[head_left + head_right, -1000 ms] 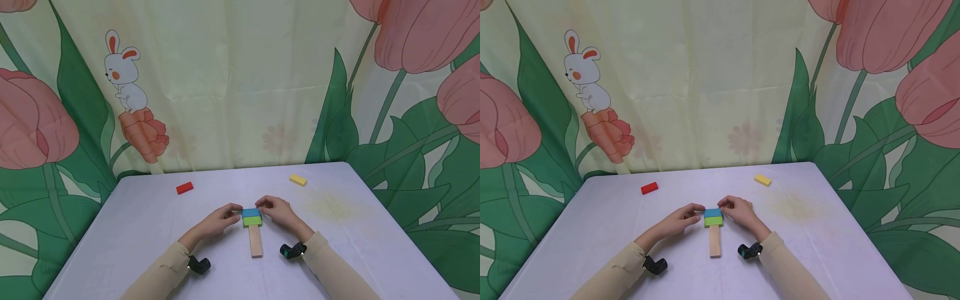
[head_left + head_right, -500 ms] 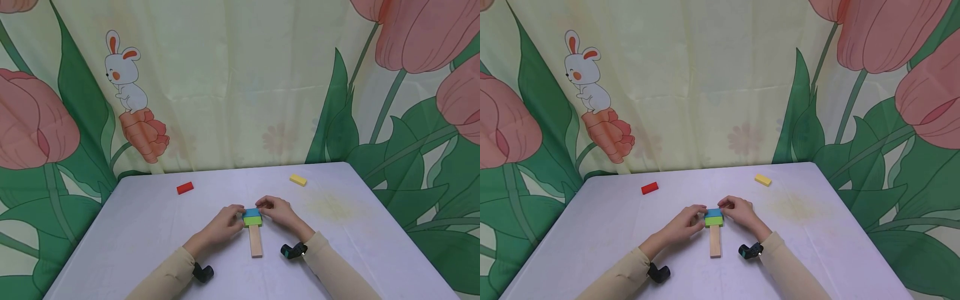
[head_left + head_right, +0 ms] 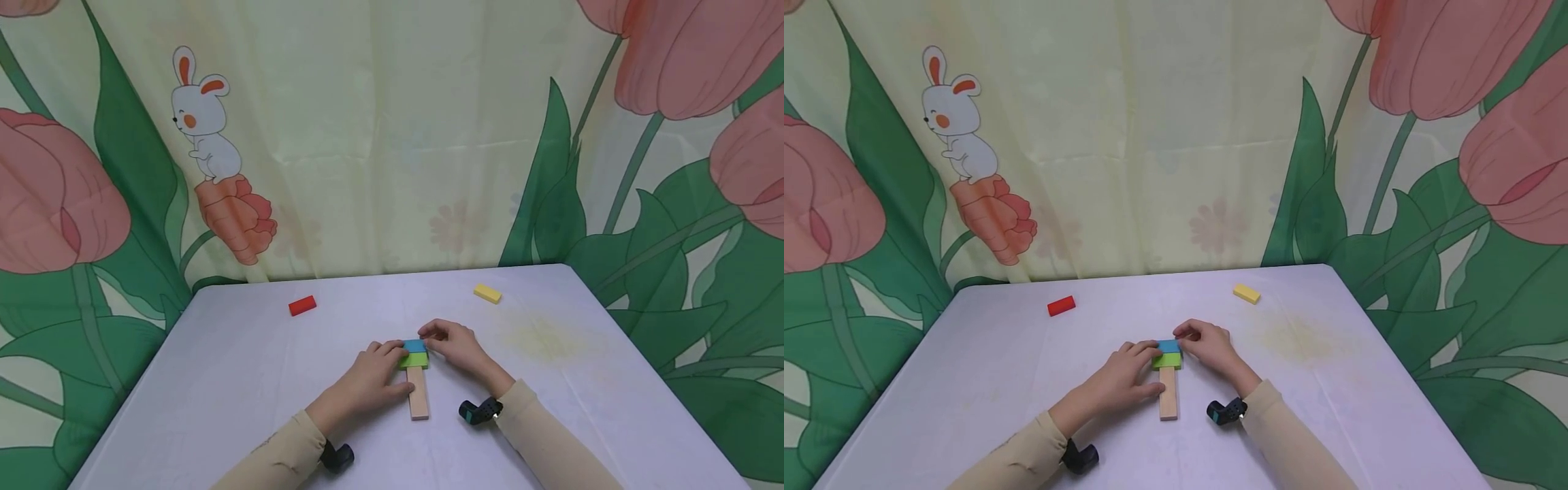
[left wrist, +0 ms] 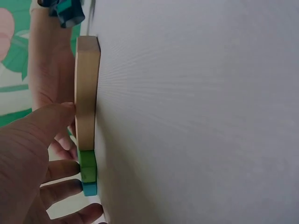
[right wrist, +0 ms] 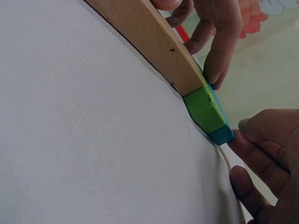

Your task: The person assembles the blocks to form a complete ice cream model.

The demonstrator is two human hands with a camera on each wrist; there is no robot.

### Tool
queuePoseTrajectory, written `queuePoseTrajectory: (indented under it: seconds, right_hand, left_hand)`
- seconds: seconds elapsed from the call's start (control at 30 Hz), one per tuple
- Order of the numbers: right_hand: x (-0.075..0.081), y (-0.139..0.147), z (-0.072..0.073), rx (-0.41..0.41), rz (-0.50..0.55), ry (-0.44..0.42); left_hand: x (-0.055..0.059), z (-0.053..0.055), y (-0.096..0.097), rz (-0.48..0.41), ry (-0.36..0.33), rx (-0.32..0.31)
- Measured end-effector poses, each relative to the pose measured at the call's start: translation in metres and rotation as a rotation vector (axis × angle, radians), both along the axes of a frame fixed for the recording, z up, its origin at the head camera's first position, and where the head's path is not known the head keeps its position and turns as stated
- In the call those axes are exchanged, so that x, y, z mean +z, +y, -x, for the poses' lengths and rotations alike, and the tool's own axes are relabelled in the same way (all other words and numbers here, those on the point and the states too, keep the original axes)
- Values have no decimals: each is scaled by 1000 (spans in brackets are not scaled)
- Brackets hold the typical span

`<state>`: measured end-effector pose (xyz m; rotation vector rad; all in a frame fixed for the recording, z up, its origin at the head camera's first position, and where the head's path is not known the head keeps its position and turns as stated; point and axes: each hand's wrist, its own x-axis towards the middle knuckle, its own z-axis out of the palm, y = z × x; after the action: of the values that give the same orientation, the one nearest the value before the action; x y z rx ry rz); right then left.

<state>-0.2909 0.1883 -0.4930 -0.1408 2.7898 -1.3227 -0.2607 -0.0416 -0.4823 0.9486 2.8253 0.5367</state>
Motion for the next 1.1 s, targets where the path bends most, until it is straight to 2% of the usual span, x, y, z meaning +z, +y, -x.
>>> queuePoseTrajectory:
  seconds: [0.23,0.47,0.7,0.97,1.1]
  right_hand:
    - [0,5,3,-30,15,23]
    - [5,24,12,-178,32,54]
    - [8,46,22,-313,27,126]
    - [12,71,32,-398,-38,217]
    - [12,78,33,-434,-37,223]
  left_hand:
    - [7,-2,1,18,1,15]
    - [10,-2,4,37,-3,36]
    - [9,-2,6,47,-1,41]
    - [10,-2,8,47,3,47]
    - [7,-2,7,55,11,47]
